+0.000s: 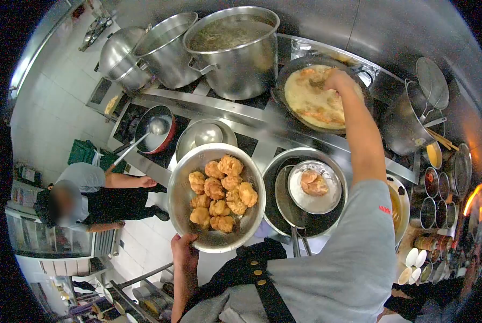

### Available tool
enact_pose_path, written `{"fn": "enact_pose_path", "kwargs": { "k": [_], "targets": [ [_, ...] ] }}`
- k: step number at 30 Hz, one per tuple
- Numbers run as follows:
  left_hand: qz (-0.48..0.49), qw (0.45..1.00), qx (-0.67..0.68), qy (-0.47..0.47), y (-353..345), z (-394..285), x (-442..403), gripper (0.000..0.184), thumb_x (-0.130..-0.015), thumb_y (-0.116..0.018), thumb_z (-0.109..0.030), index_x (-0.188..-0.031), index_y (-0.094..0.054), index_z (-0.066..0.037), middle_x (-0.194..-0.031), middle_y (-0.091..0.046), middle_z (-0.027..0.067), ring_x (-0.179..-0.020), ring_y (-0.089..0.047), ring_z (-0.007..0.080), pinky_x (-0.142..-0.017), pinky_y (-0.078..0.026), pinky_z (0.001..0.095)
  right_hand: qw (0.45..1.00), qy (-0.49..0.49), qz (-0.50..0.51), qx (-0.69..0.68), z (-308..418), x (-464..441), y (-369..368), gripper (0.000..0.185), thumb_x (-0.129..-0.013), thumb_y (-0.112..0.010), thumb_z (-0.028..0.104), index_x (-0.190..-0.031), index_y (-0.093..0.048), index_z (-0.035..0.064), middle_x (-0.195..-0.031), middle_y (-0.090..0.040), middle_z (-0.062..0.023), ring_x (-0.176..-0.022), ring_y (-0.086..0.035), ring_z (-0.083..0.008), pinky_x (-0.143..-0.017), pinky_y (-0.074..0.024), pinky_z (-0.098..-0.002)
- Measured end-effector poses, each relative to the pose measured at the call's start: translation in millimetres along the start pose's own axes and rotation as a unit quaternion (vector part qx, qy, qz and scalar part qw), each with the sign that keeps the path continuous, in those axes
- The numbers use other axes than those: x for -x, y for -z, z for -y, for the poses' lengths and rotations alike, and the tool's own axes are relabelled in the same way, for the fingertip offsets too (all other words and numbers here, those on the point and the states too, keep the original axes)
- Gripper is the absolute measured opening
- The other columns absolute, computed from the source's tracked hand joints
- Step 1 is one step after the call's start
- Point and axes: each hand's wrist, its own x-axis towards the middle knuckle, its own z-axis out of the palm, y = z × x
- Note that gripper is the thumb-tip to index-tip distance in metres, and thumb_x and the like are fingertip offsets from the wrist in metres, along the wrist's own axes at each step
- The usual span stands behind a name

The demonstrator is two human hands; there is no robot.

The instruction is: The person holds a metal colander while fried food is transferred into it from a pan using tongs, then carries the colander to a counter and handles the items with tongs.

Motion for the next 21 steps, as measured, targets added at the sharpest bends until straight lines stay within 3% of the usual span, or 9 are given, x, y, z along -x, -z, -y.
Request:
{"fn": "enact_pose_path", "kwargs": {
  "k": [7, 10, 13, 16, 19, 21],
  "targets": [
    [-0.003, 1.0, -0.002, 0.002, -5, -8, 7, 0.03, -0.068, -0.053, 0.01, -0.098, -0.054, 0.01, -0.093, -0.062, 0.0156, -0.081, -0.062, 0.0253, -0.075, -0.051, 0.0353, 0.999, 0.001, -0.05, 0.011, -4, 7, -8, 0.034, -0.07, -0.07, 0.016, -0.095, -0.061, -0.0034, -0.078, -0.066, -0.0162, -0.058, -0.064, -0.0227, -0.05, -0.051, -0.0335],
    [0.012, 0.999, -0.034, 0.001, 2, -5, 4, 0.039, -0.069, -0.05, 0.007, -0.108, -0.048, 0.012, -0.098, -0.059, 0.0179, -0.086, -0.061, 0.0291, -0.08, -0.051, 0.0394, 1.0, -0.003, -0.012, 0.019, -16, 9, -5, 0.04, -0.069, -0.071, 0.017, -0.101, -0.058, -0.0036, -0.076, -0.066, -0.0157, -0.057, -0.064, -0.0225, -0.051, -0.0513, -0.0333],
    [-0.008, 1.0, -0.008, 0.005, -6, -8, 9, 0.03, -0.068, -0.053, 0.009, -0.099, -0.053, 0.01, -0.094, -0.061, 0.0164, -0.08, -0.062, 0.0256, -0.076, -0.051, 0.0358, 0.998, 0.005, -0.052, 0.038, -25, 26, -1, 0.045, -0.067, -0.073, 0.02, -0.102, -0.057, -0.0035, -0.075, -0.066, -0.0165, -0.058, -0.065, -0.0234, -0.053, -0.0519, -0.0343],
    [-0.013, 1.0, -0.015, 0.011, -4, -9, 9, 0.031, -0.068, -0.053, 0.009, -0.099, -0.052, 0.01, -0.094, -0.061, 0.0166, -0.081, -0.062, 0.0259, -0.076, -0.051, 0.0358, 0.993, 0.048, -0.091, 0.051, -34, 54, 11, 0.016, -0.07, -0.061, 0.013, -0.074, -0.066, -0.0015, -0.07, -0.066, -0.0172, -0.059, -0.066, -0.0228, -0.061, -0.0528, -0.0336],
    [0.0, 1.0, -0.023, 0.01, -4, -11, 9, 0.032, -0.069, -0.053, 0.008, -0.101, -0.052, 0.01, -0.095, -0.061, 0.0167, -0.082, -0.062, 0.0259, -0.077, -0.051, 0.0359, 0.993, 0.022, -0.107, 0.042, -41, 61, 14, 0.021, -0.069, -0.062, 0.012, -0.082, -0.064, -0.0031, -0.076, -0.067, -0.0176, -0.06, -0.066, -0.0237, -0.062, -0.0531, -0.0343],
    [0.008, 1.0, -0.015, 0.003, -6, -11, 7, 0.032, -0.069, -0.053, 0.008, -0.101, -0.052, 0.011, -0.096, -0.061, 0.0167, -0.082, -0.062, 0.026, -0.077, -0.051, 0.0359, 0.998, -0.008, -0.051, 0.04, -35, 71, 24, 0.025, -0.068, -0.063, 0.011, -0.087, -0.063, -0.0035, -0.08, -0.067, -0.0176, -0.062, -0.067, -0.024, -0.063, -0.0533, -0.0348]
  ]
}}
